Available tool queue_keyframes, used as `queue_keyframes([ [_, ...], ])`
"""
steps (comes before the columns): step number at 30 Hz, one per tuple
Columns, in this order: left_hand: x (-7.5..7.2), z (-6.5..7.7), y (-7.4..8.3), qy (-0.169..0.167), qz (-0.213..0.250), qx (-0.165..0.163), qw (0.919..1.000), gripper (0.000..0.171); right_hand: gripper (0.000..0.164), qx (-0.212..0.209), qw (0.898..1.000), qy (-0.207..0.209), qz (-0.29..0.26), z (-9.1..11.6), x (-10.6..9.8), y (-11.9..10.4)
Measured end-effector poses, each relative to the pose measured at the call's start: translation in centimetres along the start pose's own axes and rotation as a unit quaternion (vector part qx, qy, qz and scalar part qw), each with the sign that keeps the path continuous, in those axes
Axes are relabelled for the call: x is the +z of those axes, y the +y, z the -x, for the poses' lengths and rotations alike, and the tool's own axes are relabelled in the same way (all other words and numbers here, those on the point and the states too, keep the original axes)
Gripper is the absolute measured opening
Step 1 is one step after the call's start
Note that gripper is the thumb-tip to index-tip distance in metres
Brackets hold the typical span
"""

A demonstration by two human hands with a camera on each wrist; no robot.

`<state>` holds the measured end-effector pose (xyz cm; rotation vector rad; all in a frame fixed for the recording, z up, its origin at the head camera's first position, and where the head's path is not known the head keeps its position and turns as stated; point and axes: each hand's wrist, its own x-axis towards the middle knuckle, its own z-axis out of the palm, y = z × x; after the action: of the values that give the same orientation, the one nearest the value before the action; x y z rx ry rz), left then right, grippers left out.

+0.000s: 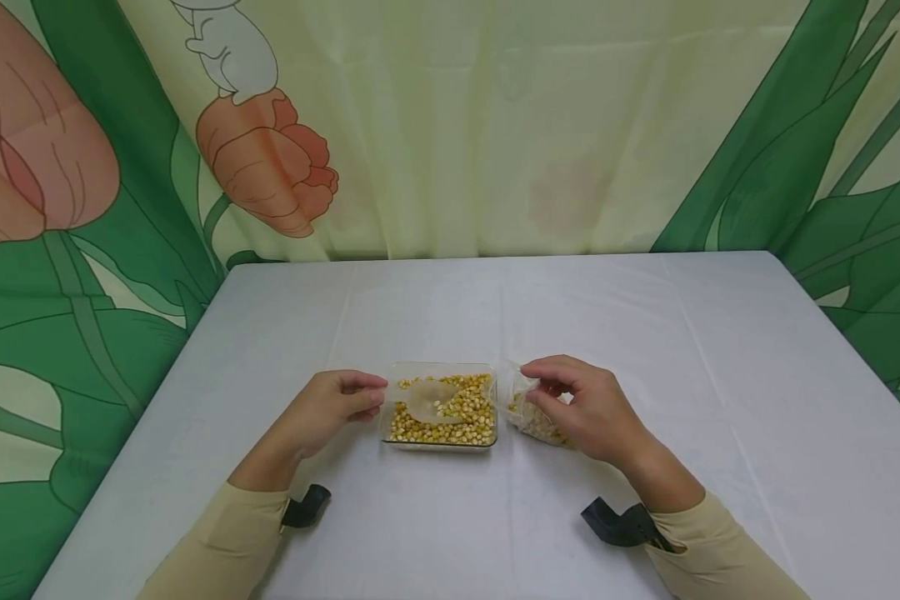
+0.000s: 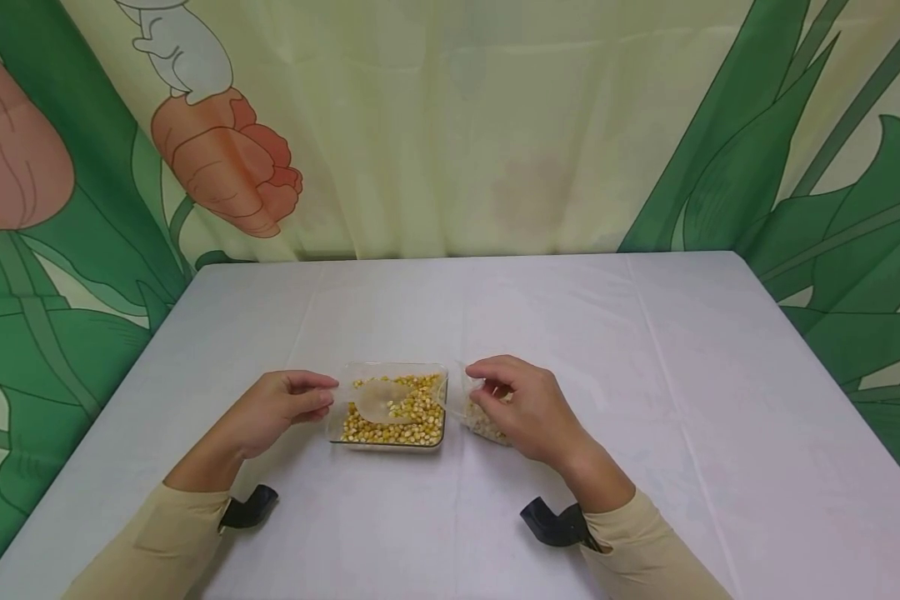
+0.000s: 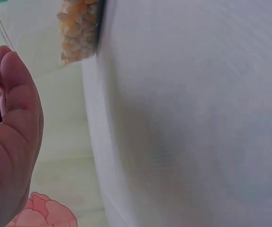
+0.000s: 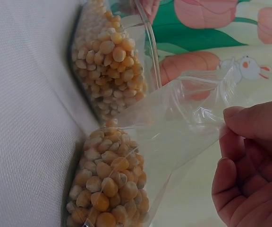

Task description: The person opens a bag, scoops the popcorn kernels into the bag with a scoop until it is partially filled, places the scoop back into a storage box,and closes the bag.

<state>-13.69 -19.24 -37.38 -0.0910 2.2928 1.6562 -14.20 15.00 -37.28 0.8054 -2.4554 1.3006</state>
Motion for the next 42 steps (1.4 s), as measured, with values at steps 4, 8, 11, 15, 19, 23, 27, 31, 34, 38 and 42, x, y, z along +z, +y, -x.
queue_keyframes([
  [4,-0.2,-0.2,-0.6,-0.011,0.041,0.011,0.999,0.031,0.028,-0.002,1.0,0.0,-0.004,0.0,0.0,0.0],
  [8,-0.3,-0.3,-0.9,-0.018,0.061,0.014,0.9979,0.032,0.029,-0.005,1.0,0.003,-0.002,0.0,0.0,0.0],
  [11,-0.3,-0.2,-1.0,-0.018,0.069,0.013,0.9973,0.032,0.029,-0.008,1.0,0.006,-0.001,0.1,0.0,0.1],
  [15,-0.4,-0.3,-1.0,-0.014,0.073,0.013,0.9972,0.032,0.03,-0.01,1.0,0.006,-0.002,0.0,-0.1,0.1],
  [19,-0.6,-0.3,-1.2,-0.015,0.079,0.011,0.9967,0.032,0.03,-0.013,1.0,0.006,-0.001,0.0,-0.1,0.1],
  [23,-0.9,-0.2,-1.2,-0.018,0.095,0.003,0.9953,0.032,0.03,-0.023,1.0,0.008,0.005,0.0,-0.1,0.2],
  [27,-1.1,0.0,-1.2,-0.019,0.105,-0.001,0.9943,0.033,0.03,-0.027,1.0,0.009,0.008,0.0,-0.1,0.2],
  [31,-1.4,0.1,-1.1,-0.017,0.112,-0.006,0.9936,0.035,0.03,-0.027,1.0,0.009,0.007,0.0,0.0,0.3],
  [34,-1.7,0.4,-0.9,-0.017,0.125,-0.009,0.992,0.037,0.03,-0.024,1.0,0.007,0.007,0.0,0.0,0.3],
  [38,-2.0,0.6,-0.8,-0.024,0.149,-0.003,0.9885,0.037,0.03,-0.016,1.0,0.004,0.007,0.1,0.0,0.3],
  [42,-2.0,0.6,-0.7,-0.03,0.171,-0.001,0.9848,0.032,0.029,-0.012,1.0,0.002,0.008,0.2,0.0,0.2],
])
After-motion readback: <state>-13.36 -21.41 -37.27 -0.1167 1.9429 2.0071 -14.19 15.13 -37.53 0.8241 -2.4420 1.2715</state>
